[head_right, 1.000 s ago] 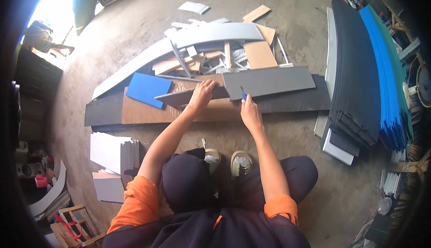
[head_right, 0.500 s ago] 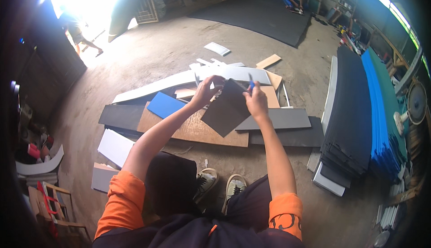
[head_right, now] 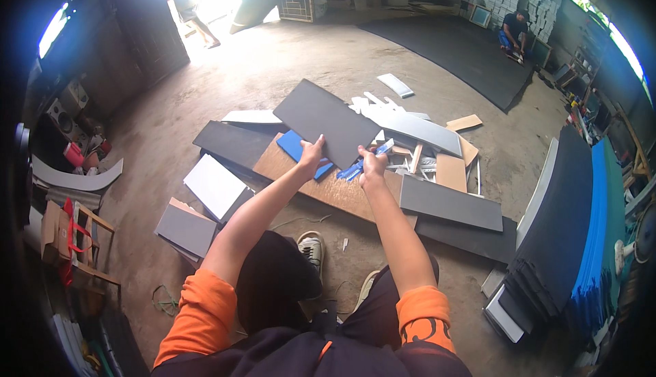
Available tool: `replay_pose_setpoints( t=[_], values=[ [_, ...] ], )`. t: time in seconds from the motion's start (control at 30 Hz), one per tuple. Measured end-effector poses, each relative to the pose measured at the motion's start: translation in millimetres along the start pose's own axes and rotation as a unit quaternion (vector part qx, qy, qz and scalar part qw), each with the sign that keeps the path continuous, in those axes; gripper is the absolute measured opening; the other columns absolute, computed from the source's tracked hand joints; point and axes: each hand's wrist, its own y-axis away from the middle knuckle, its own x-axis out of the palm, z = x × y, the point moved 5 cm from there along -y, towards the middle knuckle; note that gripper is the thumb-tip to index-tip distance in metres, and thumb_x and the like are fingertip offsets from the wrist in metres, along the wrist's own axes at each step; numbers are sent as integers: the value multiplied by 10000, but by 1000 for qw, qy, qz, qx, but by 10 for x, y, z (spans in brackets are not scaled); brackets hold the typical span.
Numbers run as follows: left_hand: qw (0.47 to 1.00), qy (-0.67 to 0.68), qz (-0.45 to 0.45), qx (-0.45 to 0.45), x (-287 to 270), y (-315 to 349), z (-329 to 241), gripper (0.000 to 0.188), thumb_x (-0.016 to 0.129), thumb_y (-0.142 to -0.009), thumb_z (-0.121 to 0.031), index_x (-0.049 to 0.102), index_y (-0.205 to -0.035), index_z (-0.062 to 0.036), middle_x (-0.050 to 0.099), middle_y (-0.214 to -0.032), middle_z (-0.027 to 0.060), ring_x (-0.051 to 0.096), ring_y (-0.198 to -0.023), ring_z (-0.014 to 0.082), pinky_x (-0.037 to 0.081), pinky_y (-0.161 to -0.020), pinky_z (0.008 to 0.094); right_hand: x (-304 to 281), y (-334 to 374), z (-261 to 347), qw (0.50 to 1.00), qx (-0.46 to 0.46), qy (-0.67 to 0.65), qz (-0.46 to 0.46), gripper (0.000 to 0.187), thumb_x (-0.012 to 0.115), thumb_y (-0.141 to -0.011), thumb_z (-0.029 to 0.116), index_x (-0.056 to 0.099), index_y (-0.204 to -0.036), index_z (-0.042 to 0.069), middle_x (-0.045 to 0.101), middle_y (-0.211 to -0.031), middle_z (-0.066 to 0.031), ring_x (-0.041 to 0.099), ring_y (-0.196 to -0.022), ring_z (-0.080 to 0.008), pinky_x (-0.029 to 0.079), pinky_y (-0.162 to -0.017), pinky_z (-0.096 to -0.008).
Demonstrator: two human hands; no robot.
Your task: The person sits on the floor and uses a utility knife to cut blue and grey foam sheets into smaller rectangular pieces. They repeatedly align the sheets, score them, and separate the cut sections, stacking the finished pieces nearby.
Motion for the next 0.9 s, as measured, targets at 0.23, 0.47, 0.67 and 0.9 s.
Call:
replay_pose_setpoints(
  t=[0.23,0.47,0.67,0.9],
  values=[
    [946,-258,-154,124,-262,-322,-206,717,481,-865,-213,13,-1359,13,357,-1281,286,378,-1193,336,346,-947,358,-229,-198,-24,963,38,263,51,211,473,-776,14,343,-941,35,519,-824,-153,607,-593,-274,525,-482,-381],
    [922,-365,60,115,-523,-597,862,552,461,-884,-231,263,-1308,62,375,-1308,212,378,-1205,264,294,-994,303,-1247,-652,182,840,79,536,16,196,440,-784,91,366,-958,39,545,-730,-130,553,-509,-200,473,-407,-331],
    [909,-413,50,31,-760,-450,1789,559,435,-884,-223,202,-1355,-32,407,-1264,249,417,-1169,330,322,-968,347,-1718,-851,-850,800,112,585,66,316,497,-774,129,418,-1061,23,546,-882,-154,576,-723,-276,492,-561,-371],
    [925,-375,29,55,-513,-759,1984,558,444,-888,-195,189,-1368,-69,368,-1268,248,391,-1167,328,316,-961,349,-1523,-851,-1440,763,-115,625,117,400,532,-753,61,395,-1121,-20,434,-1001,-215,447,-970,-393,370,-861,-433]
  ],
)
